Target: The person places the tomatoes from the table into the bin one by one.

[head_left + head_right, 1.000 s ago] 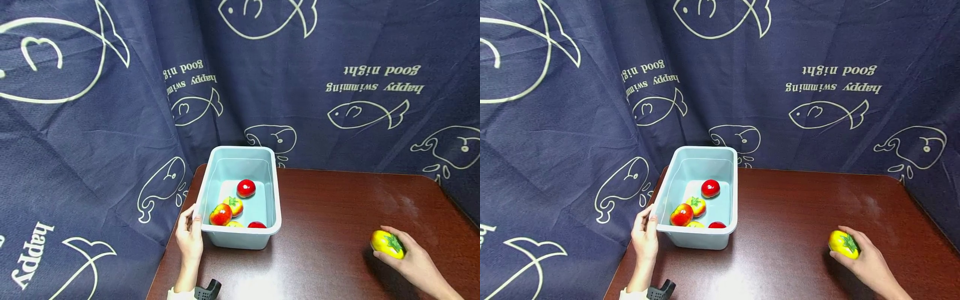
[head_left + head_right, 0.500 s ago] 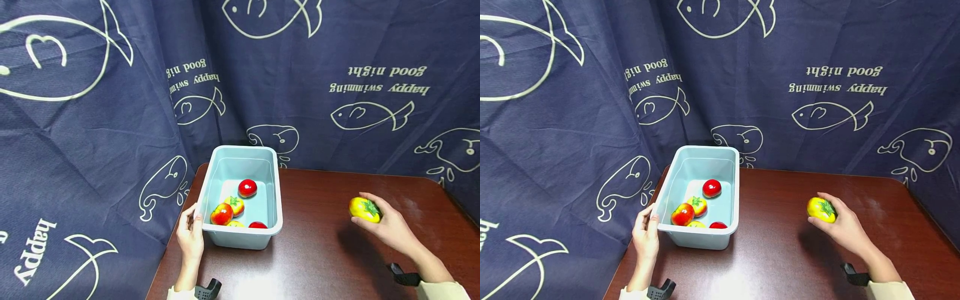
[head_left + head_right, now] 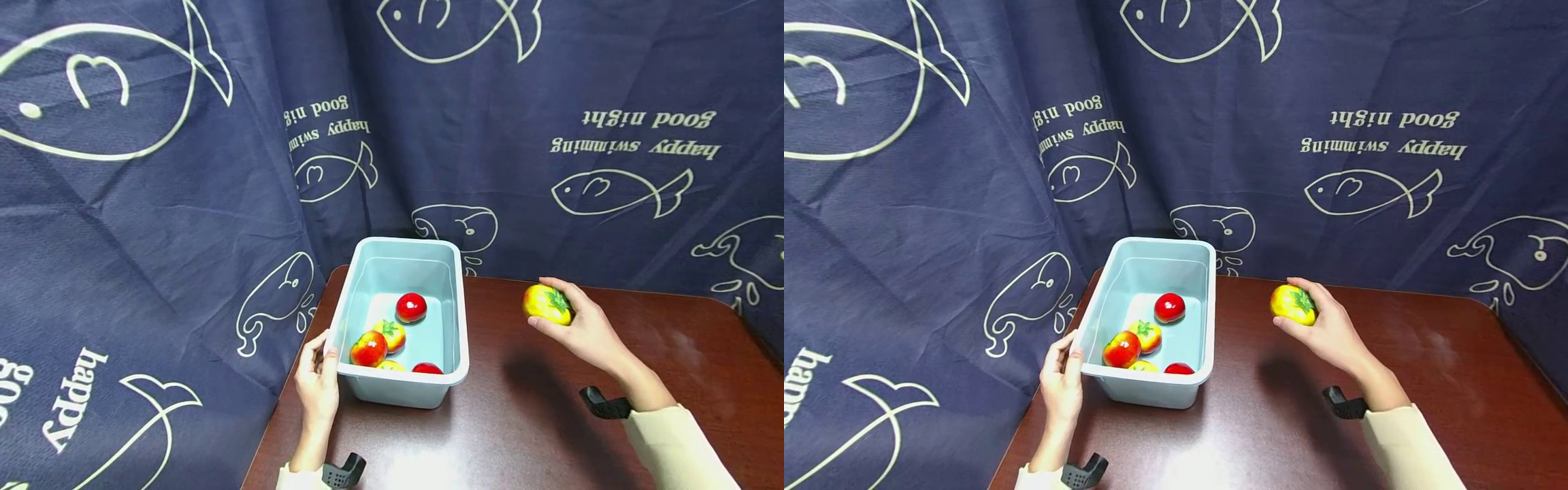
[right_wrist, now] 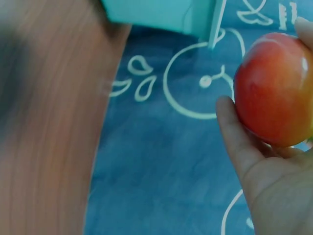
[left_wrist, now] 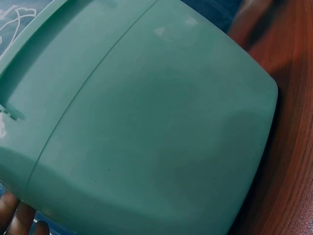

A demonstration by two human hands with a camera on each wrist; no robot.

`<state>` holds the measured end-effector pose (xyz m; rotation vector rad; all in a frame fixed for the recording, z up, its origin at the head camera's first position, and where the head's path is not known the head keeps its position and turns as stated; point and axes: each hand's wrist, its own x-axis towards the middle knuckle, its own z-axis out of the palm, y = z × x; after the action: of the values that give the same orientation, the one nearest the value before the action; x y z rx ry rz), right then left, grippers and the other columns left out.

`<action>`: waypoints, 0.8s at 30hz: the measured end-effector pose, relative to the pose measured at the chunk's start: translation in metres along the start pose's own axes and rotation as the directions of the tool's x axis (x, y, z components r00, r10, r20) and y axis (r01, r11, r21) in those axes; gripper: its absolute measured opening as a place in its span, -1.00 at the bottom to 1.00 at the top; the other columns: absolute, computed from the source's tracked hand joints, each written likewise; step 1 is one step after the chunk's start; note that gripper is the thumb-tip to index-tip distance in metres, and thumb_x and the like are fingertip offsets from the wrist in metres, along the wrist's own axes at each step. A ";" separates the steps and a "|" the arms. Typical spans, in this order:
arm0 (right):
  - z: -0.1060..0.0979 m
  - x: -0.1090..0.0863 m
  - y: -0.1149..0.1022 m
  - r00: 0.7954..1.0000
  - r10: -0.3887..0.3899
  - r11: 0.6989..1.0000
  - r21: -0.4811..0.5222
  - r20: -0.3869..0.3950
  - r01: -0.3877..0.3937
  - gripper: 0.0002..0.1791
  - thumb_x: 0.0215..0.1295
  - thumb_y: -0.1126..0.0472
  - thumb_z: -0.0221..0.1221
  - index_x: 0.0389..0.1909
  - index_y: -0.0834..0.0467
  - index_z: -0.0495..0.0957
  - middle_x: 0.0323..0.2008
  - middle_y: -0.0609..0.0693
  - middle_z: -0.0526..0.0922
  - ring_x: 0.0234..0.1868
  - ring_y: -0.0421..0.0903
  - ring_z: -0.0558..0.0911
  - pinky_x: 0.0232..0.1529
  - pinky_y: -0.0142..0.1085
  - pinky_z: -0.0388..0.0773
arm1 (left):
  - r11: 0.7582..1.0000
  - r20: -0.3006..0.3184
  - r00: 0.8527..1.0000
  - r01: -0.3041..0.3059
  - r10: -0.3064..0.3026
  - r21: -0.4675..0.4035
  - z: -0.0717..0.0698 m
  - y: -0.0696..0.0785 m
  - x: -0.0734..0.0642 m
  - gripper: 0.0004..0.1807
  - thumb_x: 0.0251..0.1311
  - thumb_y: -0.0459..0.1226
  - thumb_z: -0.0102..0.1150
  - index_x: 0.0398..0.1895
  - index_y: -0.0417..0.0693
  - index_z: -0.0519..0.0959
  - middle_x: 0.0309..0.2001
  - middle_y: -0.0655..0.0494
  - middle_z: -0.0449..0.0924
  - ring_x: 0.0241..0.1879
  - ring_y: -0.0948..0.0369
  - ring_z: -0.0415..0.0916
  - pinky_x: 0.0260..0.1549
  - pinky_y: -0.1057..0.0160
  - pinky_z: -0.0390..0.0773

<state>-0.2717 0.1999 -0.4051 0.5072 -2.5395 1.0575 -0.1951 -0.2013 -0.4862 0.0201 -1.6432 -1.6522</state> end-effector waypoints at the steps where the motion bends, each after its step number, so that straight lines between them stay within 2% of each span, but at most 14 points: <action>1: 0.003 0.003 -0.003 1.000 -0.011 1.000 0.011 0.003 0.011 -0.21 0.04 0.16 0.45 0.33 0.07 0.36 0.03 0.10 0.52 -0.20 -0.29 0.42 -0.30 -0.53 0.37 | 1.000 0.000 1.000 0.002 -0.002 0.000 0.000 0.002 0.000 -0.67 0.16 -0.63 0.04 0.02 -0.52 0.50 -0.10 -0.44 0.57 -0.22 0.42 0.53 -0.25 0.56 0.48; 7: 0.018 0.024 -0.019 0.997 -0.075 0.997 0.033 0.014 0.075 -0.23 0.04 0.18 0.45 0.31 0.08 0.38 0.02 0.07 0.52 -0.18 -0.19 0.43 -0.28 -0.48 0.37 | 0.999 -0.006 1.000 0.027 -0.027 0.024 0.000 0.004 0.000 -0.67 0.17 -0.61 0.04 0.03 -0.49 0.52 -0.08 -0.41 0.58 -0.21 0.38 0.54 -0.22 0.55 0.49; 9: 0.022 0.030 -0.025 0.996 -0.087 0.995 0.041 0.027 0.086 -0.24 0.04 0.17 0.44 0.31 0.08 0.38 0.02 0.06 0.51 -0.17 -0.14 0.43 -0.28 -0.45 0.38 | 0.999 -0.009 0.999 0.034 -0.034 0.030 -0.002 -0.005 0.000 -0.67 0.19 -0.59 0.05 0.04 -0.44 0.53 -0.07 -0.38 0.59 -0.21 0.41 0.53 -0.22 0.55 0.48; 13: 0.029 0.038 -0.034 0.993 -0.103 0.994 0.054 0.054 0.100 -0.24 0.05 0.17 0.44 0.31 0.08 0.37 0.01 0.04 0.52 -0.16 -0.07 0.44 -0.27 -0.39 0.40 | 0.999 -0.007 0.999 0.040 -0.039 0.021 0.000 -0.003 0.001 -0.66 0.18 -0.61 0.04 0.04 -0.48 0.52 -0.07 -0.40 0.58 -0.21 0.42 0.51 -0.23 0.56 0.48; 15: 0.032 0.040 -0.038 0.992 -0.109 0.993 0.060 0.065 0.105 -0.24 0.04 0.18 0.44 0.30 0.09 0.37 0.01 0.03 0.53 -0.16 -0.06 0.45 -0.26 -0.37 0.40 | 0.999 -0.001 0.999 0.037 -0.037 0.008 0.001 0.001 0.001 -0.66 0.16 -0.63 0.03 0.03 -0.53 0.50 -0.08 -0.45 0.56 -0.22 0.41 0.51 -0.24 0.56 0.47; 21: 0.044 0.049 -0.051 0.987 -0.106 0.989 0.112 0.125 0.092 -0.24 0.05 0.18 0.44 0.31 0.09 0.36 0.02 0.02 0.52 -0.16 -0.04 0.46 -0.23 -0.32 0.44 | 1.000 0.006 1.000 0.026 -0.026 -0.007 0.004 0.024 0.002 -0.68 0.14 -0.65 0.02 -0.01 -0.62 0.47 -0.13 -0.53 0.54 -0.25 0.41 0.51 -0.27 0.56 0.47; 24: 0.050 0.051 -0.058 0.982 -0.110 0.986 0.138 0.155 0.089 -0.23 0.06 0.16 0.43 0.32 0.08 0.35 0.04 0.03 0.52 -0.14 -0.03 0.47 -0.21 -0.30 0.46 | 1.000 0.009 1.000 0.016 -0.016 0.006 0.005 0.029 0.002 -0.69 0.13 -0.65 0.04 -0.03 -0.62 0.47 -0.16 -0.53 0.54 -0.27 0.42 0.50 -0.30 0.56 0.47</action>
<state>-0.2998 0.1157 -0.3810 0.7775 -2.5621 1.1958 -0.1848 -0.1937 -0.4598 0.0287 -1.6587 -1.6612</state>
